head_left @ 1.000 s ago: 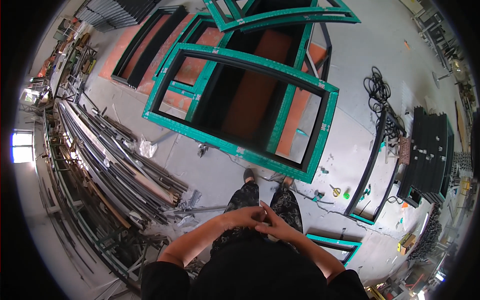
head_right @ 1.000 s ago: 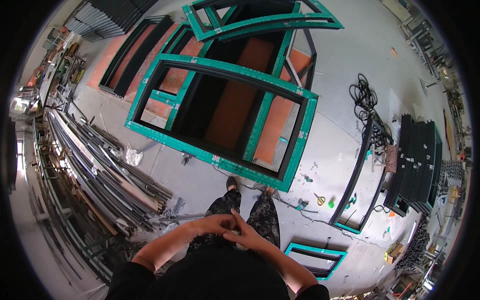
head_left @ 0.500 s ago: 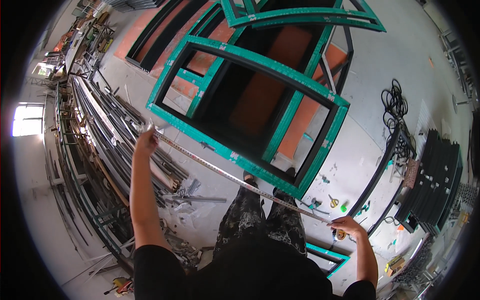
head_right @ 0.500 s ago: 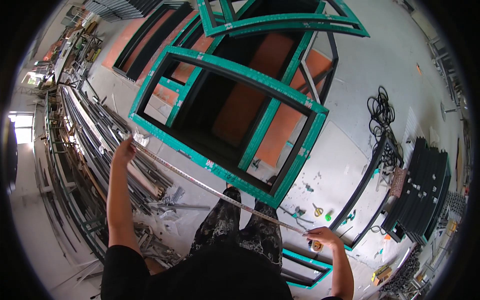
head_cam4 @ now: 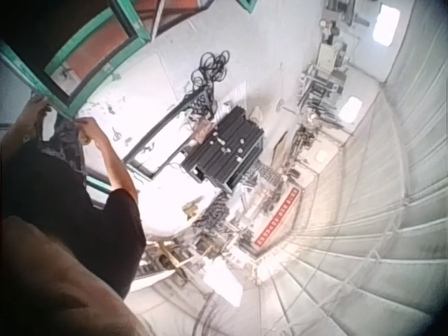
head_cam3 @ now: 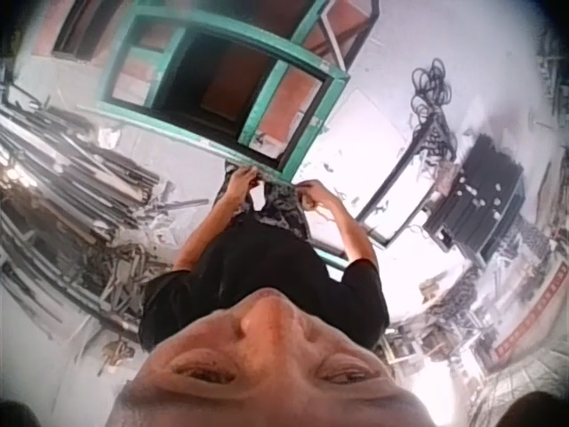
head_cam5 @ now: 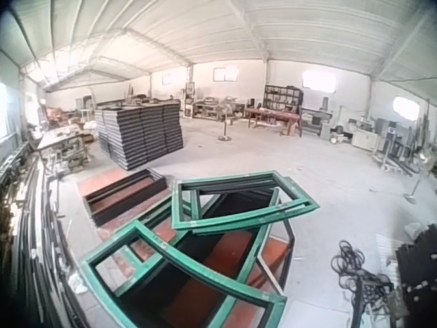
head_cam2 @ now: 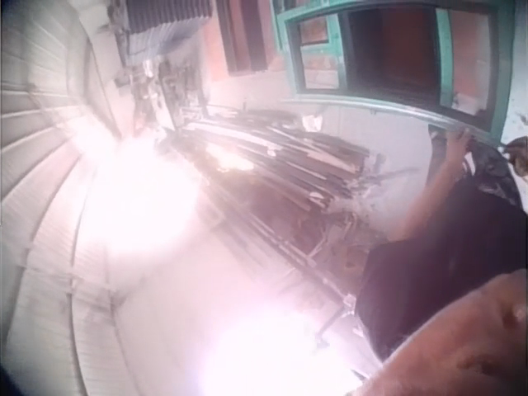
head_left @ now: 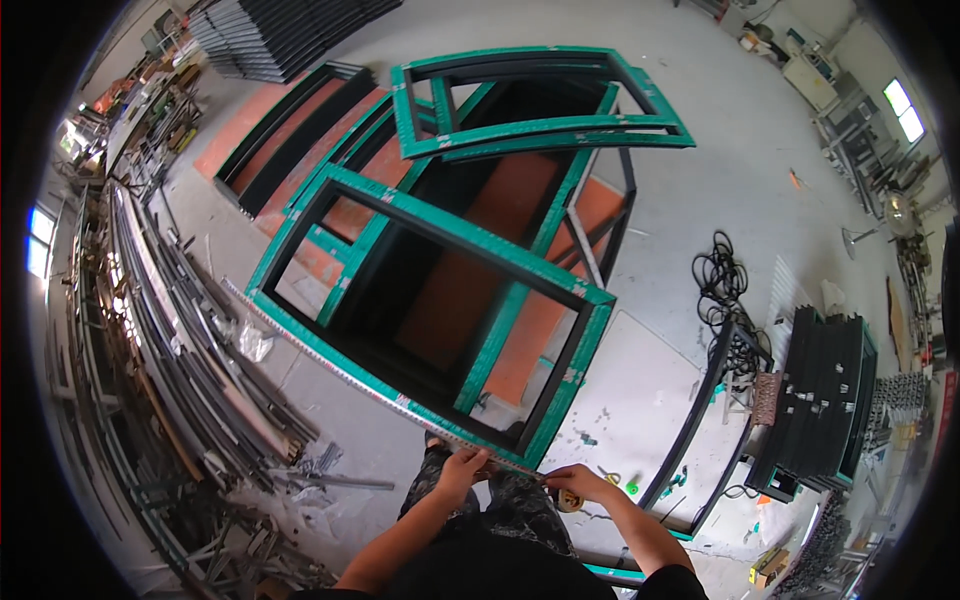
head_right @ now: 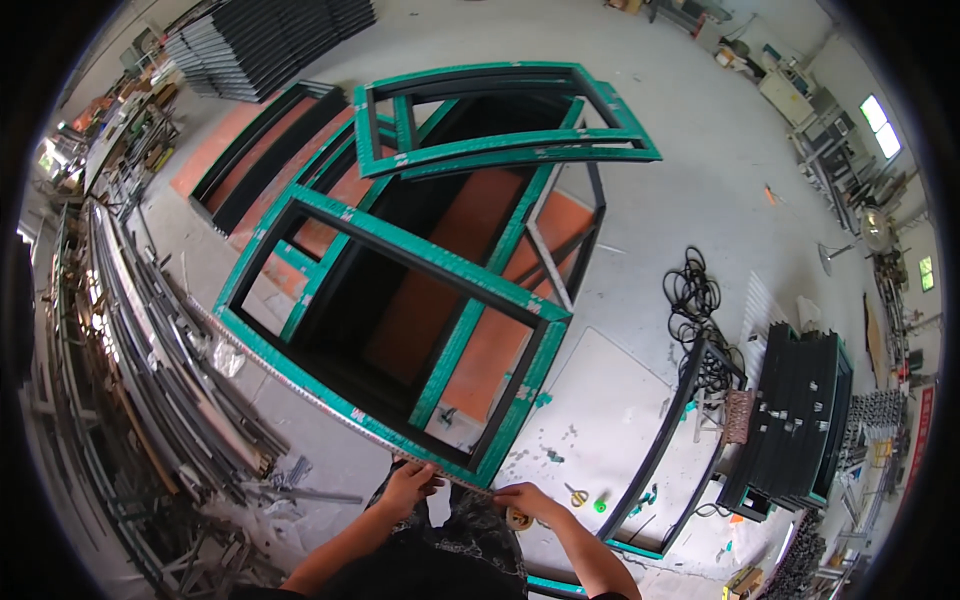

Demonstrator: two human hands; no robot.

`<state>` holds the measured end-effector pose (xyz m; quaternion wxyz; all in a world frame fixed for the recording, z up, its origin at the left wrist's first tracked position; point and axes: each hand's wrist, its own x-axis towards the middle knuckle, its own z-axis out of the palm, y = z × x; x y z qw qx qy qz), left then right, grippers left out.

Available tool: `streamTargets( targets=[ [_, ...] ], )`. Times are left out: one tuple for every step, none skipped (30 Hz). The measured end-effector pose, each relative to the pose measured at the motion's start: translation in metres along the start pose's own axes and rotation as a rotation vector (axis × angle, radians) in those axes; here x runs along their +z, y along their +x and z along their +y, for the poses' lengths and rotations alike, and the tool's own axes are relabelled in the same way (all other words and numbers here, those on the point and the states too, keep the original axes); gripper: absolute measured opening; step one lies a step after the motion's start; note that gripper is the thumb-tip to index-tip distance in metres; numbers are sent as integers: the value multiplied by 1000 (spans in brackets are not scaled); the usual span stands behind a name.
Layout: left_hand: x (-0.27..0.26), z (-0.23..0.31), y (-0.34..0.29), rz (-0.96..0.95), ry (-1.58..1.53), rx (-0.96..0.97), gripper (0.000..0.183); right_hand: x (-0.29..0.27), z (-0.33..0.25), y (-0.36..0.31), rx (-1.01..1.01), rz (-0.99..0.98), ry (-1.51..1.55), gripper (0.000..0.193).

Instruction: The person measures a metal frame, operates a control panel on a cutting machine, and uses a miter saw to cut metal strips, before checking the fit against the frame.

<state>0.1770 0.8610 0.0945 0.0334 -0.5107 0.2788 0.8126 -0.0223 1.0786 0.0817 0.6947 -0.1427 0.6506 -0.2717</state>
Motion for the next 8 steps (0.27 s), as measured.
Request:
streamTargets(
  targets=[
    [-4,7,2,-13,70,36,25,-1,-1,1,-30,21,-39,29],
    [-7,15,5,14,86,84,25,-2,-2,2,-52,35,-46,28],
    [-11,24,9,61,110,102,24,-2,-3,3,-93,49,-55,28],
    [-17,36,13,95,93,164,23,-1,-4,5,-82,56,-34,30],
    [-24,49,17,138,49,230,22,-4,-5,5,-116,56,-15,30],
    [-33,61,20,186,17,281,22,-7,-6,4,-75,66,-3,31],
    [-46,76,22,173,-11,262,20,-8,-6,-2,-34,75,7,32],
    [-57,88,26,211,14,336,19,-13,-9,-2,-42,80,5,32]
  ],
)
